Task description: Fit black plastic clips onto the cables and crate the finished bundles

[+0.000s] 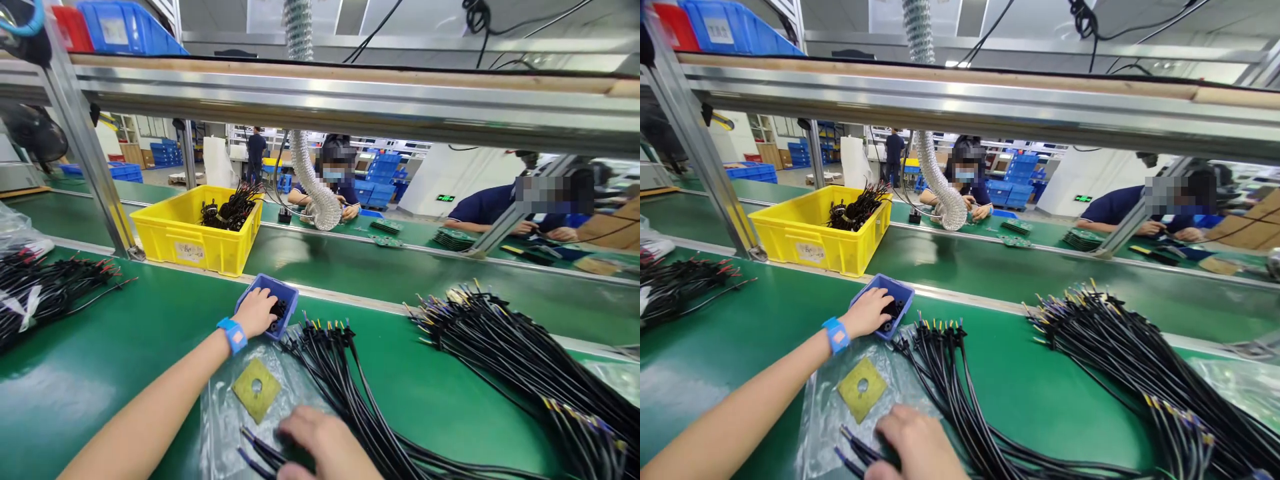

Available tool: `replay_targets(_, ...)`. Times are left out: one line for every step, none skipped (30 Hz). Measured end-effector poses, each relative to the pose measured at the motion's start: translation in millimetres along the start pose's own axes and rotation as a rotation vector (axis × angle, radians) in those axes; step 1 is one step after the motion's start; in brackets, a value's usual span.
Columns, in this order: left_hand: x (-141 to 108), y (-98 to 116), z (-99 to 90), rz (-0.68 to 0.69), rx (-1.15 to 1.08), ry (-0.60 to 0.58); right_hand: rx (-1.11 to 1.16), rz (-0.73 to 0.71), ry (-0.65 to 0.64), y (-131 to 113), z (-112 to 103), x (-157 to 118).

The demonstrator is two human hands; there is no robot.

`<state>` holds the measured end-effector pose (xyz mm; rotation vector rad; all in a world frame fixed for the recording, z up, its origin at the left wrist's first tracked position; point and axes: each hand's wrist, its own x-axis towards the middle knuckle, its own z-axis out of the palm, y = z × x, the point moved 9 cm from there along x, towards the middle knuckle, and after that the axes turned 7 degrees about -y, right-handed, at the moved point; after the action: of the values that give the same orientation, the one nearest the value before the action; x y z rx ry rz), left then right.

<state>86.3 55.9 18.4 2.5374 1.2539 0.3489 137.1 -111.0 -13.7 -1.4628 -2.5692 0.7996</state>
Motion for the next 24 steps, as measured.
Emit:
replay_targets(7.4,-3.7,5.6,-0.016,0.023,-0.031,-0.029,0.022,-0.063,-0.5,14.7,3.8)
replay_targets(12.7,-6.8,10.9,-0.027,0.045,-0.057,-0.047,0.049,-0.1,1.2,24.4,6.4)
replay_targets(16.1,-8.7,15.1,-0.031,0.063,-0.077,-0.045,0.069,-0.115,3.4,29.9,7.8)
replay_targets(17.9,-9.5,18.2,-0.027,0.075,-0.092,-0.021,0.075,-0.117,4.7,31.8,8.2)
replay_targets(18.7,-9.5,20.2,-0.016,0.081,-0.104,0.022,0.069,-0.112,4.9,31.1,7.9)
replay_targets(18.8,-8.8,21.4,0.0,0.08,-0.115,0.072,0.057,-0.103,4.4,28.5,6.9)
replay_targets(18.6,-7.8,21.9,0.019,0.072,-0.124,0.125,0.049,-0.085,4.0,24.2,5.5)
replay_targets(18.2,-6.7,21.9,0.038,0.059,-0.132,0.176,0.05,-0.052,4.4,18.0,4.0)
replay_targets(17.8,-5.9,21.4,0.053,0.04,-0.135,0.224,0.062,-0.004,6.1,10.7,2.5)
replay_targets(17.5,-5.3,20.4,0.064,0.016,-0.134,0.267,0.078,0.051,8.8,3.2,1.0)
replay_targets(17.2,-5.1,18.8,0.069,-0.013,-0.126,0.298,0.093,0.107,11.9,-3.4,-0.3)
replay_targets(17.0,-5.0,16.7,0.07,-0.048,-0.111,0.309,0.102,0.154,14.9,-8.6,-1.0)
replay_targets(16.6,-5.0,13.8,0.069,-0.089,-0.091,0.292,0.106,0.188,17.5,-11.8,-1.2)
replay_targets(16.1,-5.0,10.3,0.065,-0.137,-0.066,0.246,0.108,0.206,19.8,-13.1,-0.8)
replay_targets(15.3,-5.4,6.0,0.06,-0.191,-0.036,0.176,0.113,0.214,22.0,-12.8,-0.1)
replay_targets(14.3,-6.3,1.2,0.052,-0.251,-0.003,0.094,0.122,0.218,24.5,-11.7,0.6)
replay_targets(12.9,-8.2,-3.8,0.039,-0.316,0.031,0.013,0.133,0.225,26.8,-10.4,1.1)
replay_targets(11.2,-11.3,-8.5,0.021,-0.384,0.063,-0.059,0.139,0.231,28.5,-9.1,1.5)
replay_targets(9.0,-15.4,-12.4,-0.002,-0.456,0.09,-0.116,0.141,0.235,29.2,-7.8,1.8)
replay_targets(6.6,-20.5,-15.0,-0.028,-0.531,0.11,-0.159,0.137,0.234,29.0,-6.6,2.2)
replay_targets(3.7,-26.1,-16.1,-0.056,-0.605,0.122,-0.192,0.133,0.228,28.1,-5.4,2.7)
replay_targets(0.7,-31.7,-15.9,-0.082,-0.678,0.127,-0.219,0.13,0.215,26.8,-4.3,3.3)
replay_targets(-2.6,-36.9,-14.6,-0.107,-0.747,0.126,-0.242,0.13,0.197,25.4,-3.3,4.0)
replay_targets(-5.9,-41.4,-12.6,-0.129,-0.81,0.122,-0.261,0.132,0.178,23.9,-2.5,4.7)
